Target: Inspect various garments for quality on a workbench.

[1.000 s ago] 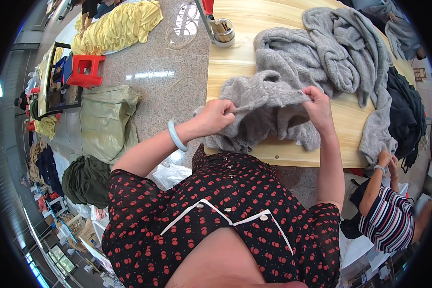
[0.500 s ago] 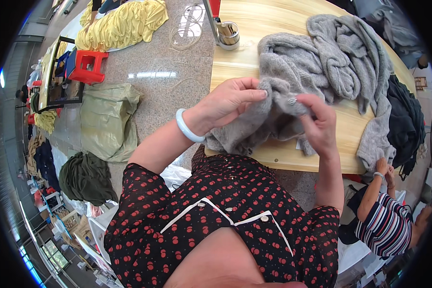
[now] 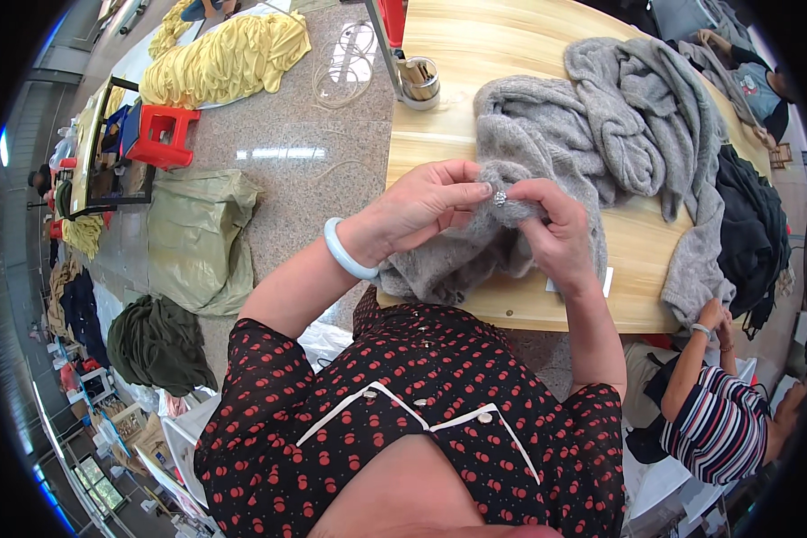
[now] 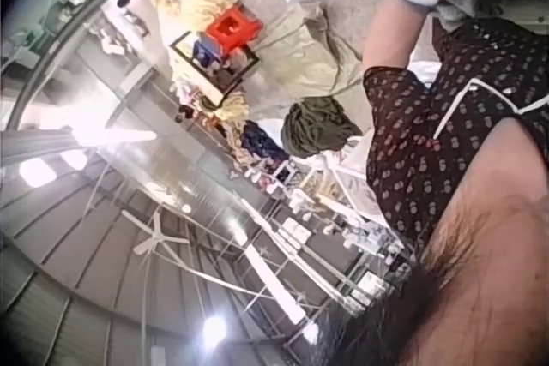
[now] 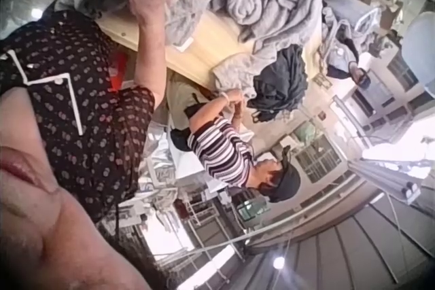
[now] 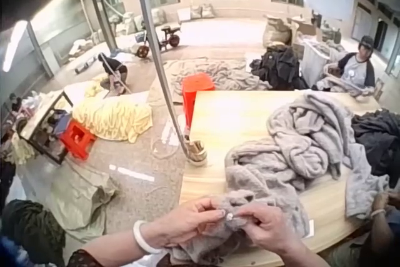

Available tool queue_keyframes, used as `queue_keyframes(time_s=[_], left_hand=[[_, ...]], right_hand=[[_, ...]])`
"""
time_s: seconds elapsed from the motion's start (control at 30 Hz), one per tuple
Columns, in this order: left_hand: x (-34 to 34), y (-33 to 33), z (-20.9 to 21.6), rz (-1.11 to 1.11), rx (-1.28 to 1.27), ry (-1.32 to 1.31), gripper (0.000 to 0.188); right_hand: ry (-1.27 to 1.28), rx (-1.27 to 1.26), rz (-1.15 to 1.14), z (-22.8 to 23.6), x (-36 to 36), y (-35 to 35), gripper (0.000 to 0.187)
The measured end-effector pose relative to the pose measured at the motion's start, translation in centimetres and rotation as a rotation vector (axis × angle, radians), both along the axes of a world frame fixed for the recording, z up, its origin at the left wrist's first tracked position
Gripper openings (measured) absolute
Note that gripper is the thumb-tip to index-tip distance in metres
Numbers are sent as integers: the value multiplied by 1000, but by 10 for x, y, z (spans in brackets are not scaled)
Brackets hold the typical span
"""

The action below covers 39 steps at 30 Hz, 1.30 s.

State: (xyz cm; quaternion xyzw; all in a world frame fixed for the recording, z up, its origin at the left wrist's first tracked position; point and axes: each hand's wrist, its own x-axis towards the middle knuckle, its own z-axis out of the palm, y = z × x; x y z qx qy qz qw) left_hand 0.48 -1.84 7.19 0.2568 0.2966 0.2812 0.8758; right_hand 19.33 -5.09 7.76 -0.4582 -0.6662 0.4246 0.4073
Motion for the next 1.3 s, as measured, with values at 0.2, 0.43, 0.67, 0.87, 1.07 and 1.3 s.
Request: queue_keyframes(time_s=[0.2, 0.43, 0.67, 0.87, 1.07, 1.3], left_hand=[[0, 1, 3, 17, 50, 101, 9], [0, -6, -8, 133, 665, 489, 4], [-1, -19, -27, 460, 1434, 801, 9], [-5, -28, -41, 442, 1454, 909, 18], [-7, -19, -45, 391, 1615, 908, 17], [-14, -12, -38, 327, 1630, 825, 22]], right_hand=[[-57, 64, -37, -8, -2, 3, 26], [-101, 232, -75, -28, -13, 6, 28], [-58, 194, -133, -50, -30, 9, 28], [-99, -6, -100, -55, -39, 5, 33], [-168, 212, 112, -43, -31, 19, 37], [-215, 290, 166, -39, -22, 24, 34]])
